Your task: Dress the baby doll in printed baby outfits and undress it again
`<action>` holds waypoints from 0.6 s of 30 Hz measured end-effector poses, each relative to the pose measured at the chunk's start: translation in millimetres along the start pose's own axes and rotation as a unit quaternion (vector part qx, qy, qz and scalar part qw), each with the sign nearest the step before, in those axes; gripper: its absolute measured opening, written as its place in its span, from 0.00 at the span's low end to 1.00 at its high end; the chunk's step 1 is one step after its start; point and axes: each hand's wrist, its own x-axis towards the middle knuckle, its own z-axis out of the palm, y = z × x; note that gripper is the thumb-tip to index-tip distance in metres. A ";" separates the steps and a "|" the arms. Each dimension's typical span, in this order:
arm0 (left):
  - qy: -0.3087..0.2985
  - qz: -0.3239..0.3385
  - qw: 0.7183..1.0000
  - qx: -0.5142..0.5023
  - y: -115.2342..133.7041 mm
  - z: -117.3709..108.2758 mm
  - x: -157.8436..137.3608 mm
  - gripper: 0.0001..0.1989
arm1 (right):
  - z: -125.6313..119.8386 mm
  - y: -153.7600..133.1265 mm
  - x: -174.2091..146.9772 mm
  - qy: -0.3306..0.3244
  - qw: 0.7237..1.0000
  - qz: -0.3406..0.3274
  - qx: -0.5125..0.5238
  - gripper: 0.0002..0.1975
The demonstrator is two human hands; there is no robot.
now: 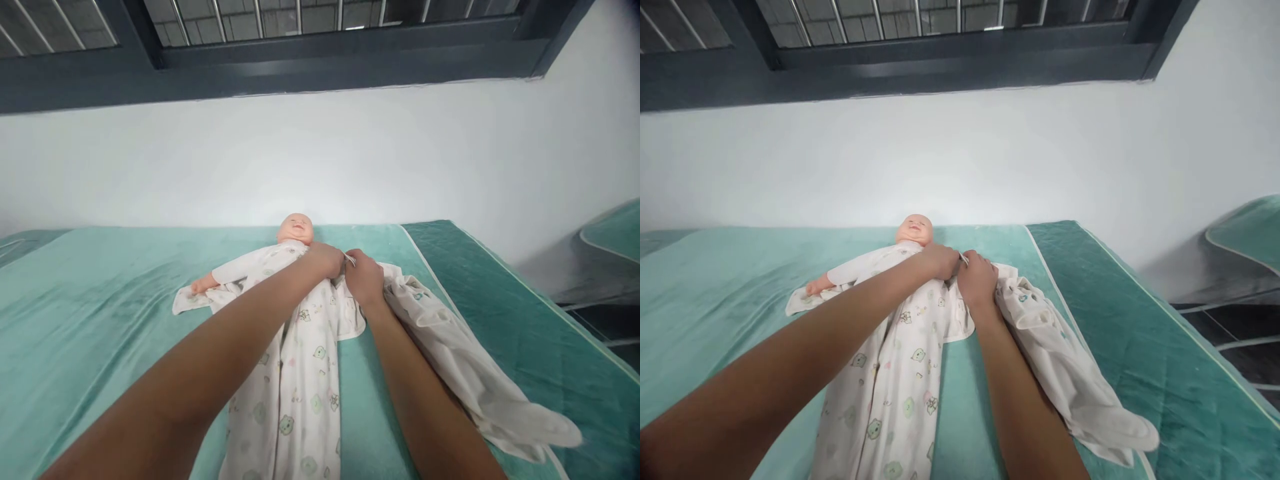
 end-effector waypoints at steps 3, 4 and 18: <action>-0.012 0.002 1.000 0.009 -6.9 -3.7 -3.0 0.24 | -1.7 4.0 0.3 -0.001 1.000 -0.004 0.028 0.17; -0.013 0.004 1.000 0.012 -9.1 -5.3 -5.4 0.24 | -2.2 5.5 0.3 0.000 0.999 -0.002 0.041 0.17; 0.006 -0.027 1.000 0.000 -65.8 -32.5 -48.6 0.19 | 0.0 25.4 8.0 0.036 0.904 0.089 0.416 0.16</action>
